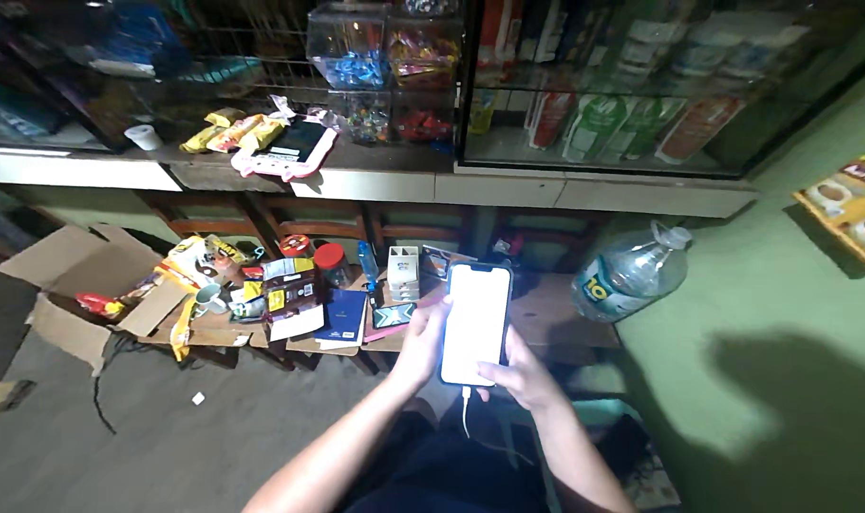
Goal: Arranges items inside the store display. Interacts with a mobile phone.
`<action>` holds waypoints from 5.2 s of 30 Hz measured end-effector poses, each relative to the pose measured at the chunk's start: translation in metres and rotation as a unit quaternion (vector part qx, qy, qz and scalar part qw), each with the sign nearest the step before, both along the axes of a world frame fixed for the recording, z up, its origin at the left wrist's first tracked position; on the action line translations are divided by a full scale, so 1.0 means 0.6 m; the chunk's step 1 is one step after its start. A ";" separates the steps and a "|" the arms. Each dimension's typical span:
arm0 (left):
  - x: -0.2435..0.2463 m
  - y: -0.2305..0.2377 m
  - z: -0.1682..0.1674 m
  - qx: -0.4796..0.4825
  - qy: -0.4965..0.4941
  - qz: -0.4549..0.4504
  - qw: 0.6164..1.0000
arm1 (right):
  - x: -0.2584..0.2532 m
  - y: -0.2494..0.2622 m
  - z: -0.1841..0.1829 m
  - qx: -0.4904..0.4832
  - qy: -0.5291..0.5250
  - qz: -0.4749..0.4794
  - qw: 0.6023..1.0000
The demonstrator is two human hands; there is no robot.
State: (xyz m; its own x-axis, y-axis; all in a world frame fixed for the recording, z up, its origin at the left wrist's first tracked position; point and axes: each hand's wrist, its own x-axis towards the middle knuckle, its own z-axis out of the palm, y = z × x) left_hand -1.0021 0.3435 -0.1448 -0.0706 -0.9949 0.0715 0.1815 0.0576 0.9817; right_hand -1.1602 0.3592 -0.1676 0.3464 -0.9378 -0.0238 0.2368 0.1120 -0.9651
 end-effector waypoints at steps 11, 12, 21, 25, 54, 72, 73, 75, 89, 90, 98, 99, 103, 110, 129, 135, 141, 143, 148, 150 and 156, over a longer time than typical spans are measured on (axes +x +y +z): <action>0.056 -0.011 0.006 0.017 -0.018 0.015 1.000 | 0.035 -0.047 -0.052 0.045 -0.186 0.077 0.978; 0.063 -0.018 0.008 0.019 -0.011 0.013 1.000 | 0.041 -0.055 -0.052 0.053 -0.191 0.076 0.977; 0.145 -0.114 0.012 -0.024 -0.036 0.013 0.999 | 0.131 -0.148 -0.002 0.044 -0.101 0.022 0.994; 0.185 -0.175 0.025 -0.046 -0.036 -0.004 0.998 | 0.177 -0.197 0.023 0.028 -0.043 -0.018 0.999; 0.369 -0.363 -0.012 -0.040 -0.001 -0.319 0.947 | 0.288 -0.323 -0.010 0.024 -0.097 -0.126 0.987; 0.355 -0.356 -0.027 -0.053 0.004 -0.292 0.955 | 0.347 -0.327 0.089 0.135 0.196 -0.293 0.926; 0.354 -0.356 -0.030 -0.059 0.003 -0.294 0.954 | 0.347 -0.326 0.085 0.135 0.188 -0.300 0.925; 0.350 -0.356 -0.033 -0.061 0.000 -0.299 0.952 | 0.344 -0.323 0.077 0.125 0.170 -0.310 0.927; 0.330 -0.345 -0.037 -0.070 -0.027 -0.329 0.941 | 0.339 -0.303 0.066 0.142 0.136 -0.364 0.910; 0.330 -0.346 -0.038 -0.071 -0.027 -0.329 0.941 | 0.336 -0.302 0.063 0.143 0.125 -0.360 0.913; 0.324 -0.343 -0.044 -0.030 0.020 -0.327 0.944 | 0.325 -0.293 0.055 0.144 0.093 -0.355 0.919; 0.323 -0.344 -0.046 -0.032 0.024 -0.332 0.943 | 0.322 -0.292 0.053 0.144 0.087 -0.357 0.919; 0.316 -0.349 -0.049 -0.040 0.019 -0.357 0.933 | 0.311 -0.287 0.038 0.161 0.044 -0.375 0.912; 0.279 -0.339 -0.053 -0.041 -0.014 -0.355 0.934 | 0.287 -0.277 0.051 0.172 0.071 -0.388 0.903; 0.246 -0.339 -0.056 -0.051 -0.036 -0.356 0.933 | 0.255 -0.288 0.044 0.189 0.063 -0.381 0.903; 0.254 -0.343 -0.055 -0.030 -0.052 -0.387 0.920 | 0.260 -0.288 0.033 0.192 0.058 -0.397 0.896; 0.259 -0.346 -0.057 -0.032 -0.052 -0.391 0.918 | 0.272 -0.286 0.035 0.192 0.062 -0.408 0.890; 0.260 -0.346 -0.058 -0.034 -0.053 -0.385 0.921 | 0.273 -0.286 0.037 0.185 0.067 -0.403 0.894; 0.267 -0.352 -0.059 -0.019 -0.036 -0.357 0.933 | 0.260 -0.280 0.035 0.147 0.067 -0.330 0.930; 0.268 -0.357 -0.063 0.004 0.009 -0.359 0.933 | 0.242 -0.272 0.027 0.131 0.037 -0.270 0.953; 0.263 -0.363 -0.064 0.000 0.035 -0.378 0.925 | 0.181 -0.284 -0.010 0.130 -0.090 -0.088 0.984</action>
